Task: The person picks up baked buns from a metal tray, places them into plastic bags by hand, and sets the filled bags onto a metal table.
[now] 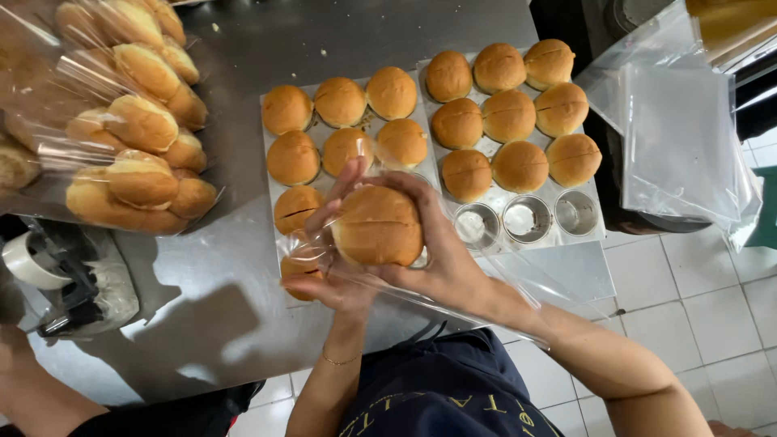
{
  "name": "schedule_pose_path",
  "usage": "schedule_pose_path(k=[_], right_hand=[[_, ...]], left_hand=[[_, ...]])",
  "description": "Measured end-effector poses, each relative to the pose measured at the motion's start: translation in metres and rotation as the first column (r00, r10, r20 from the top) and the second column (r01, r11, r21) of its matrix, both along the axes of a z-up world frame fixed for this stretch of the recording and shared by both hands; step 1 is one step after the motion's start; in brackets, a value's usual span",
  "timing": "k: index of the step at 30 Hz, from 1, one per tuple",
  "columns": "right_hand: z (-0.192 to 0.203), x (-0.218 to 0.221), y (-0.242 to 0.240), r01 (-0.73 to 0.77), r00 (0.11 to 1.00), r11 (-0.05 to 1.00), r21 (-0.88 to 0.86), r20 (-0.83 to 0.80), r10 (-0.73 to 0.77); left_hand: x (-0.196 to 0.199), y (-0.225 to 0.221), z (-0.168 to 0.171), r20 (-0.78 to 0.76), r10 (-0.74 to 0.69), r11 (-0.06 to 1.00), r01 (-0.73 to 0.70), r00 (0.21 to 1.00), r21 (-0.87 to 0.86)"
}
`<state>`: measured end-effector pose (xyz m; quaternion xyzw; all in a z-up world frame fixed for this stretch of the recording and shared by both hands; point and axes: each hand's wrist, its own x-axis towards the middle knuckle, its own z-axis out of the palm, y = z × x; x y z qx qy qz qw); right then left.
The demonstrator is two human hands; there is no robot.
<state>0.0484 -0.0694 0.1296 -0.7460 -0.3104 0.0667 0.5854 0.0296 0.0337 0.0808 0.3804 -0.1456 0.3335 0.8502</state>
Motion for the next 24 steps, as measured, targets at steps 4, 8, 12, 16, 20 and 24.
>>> schedule_pose_path(k=[4, 8, 12, 16, 20, 24], right_hand=[[-0.011, 0.0, 0.006, 0.055, 0.993, 0.998, 0.032, -0.107, -0.051], [-0.016, 0.005, 0.001, 0.25, 0.964, 0.968, 0.035, 0.083, -0.252], [-0.014, -0.002, 0.012, 0.352, 0.918, 0.936, 0.005, 0.192, -0.346], [-0.02, -0.009, 0.007, 0.261, 0.947, 0.956, -0.134, 0.229, -0.226], [-0.021, -0.005, -0.007, -0.044, 0.987, 0.992, -0.115, 0.15, 0.061], [-0.026, -0.011, -0.003, 0.016, 0.992, 1.0, -0.004, 0.126, -0.015]], left_hand=[[-0.004, 0.03, -0.009, 0.046, -0.217, 0.968, 0.208, 0.975, 0.143], [-0.026, 0.052, 0.004, -0.013, -0.128, 0.987, 0.126, 0.992, -0.104], [-0.021, 0.027, 0.005, -0.413, -0.201, 0.975, 0.141, 0.888, -0.171], [-0.014, 0.003, 0.018, -0.569, -0.142, 0.983, 0.046, 0.81, -0.18], [-0.014, 0.005, 0.005, -0.662, -0.104, 0.994, 0.064, 0.743, -0.084], [-0.018, -0.001, -0.008, -0.541, -0.068, 0.996, 0.03, 0.838, -0.079]])
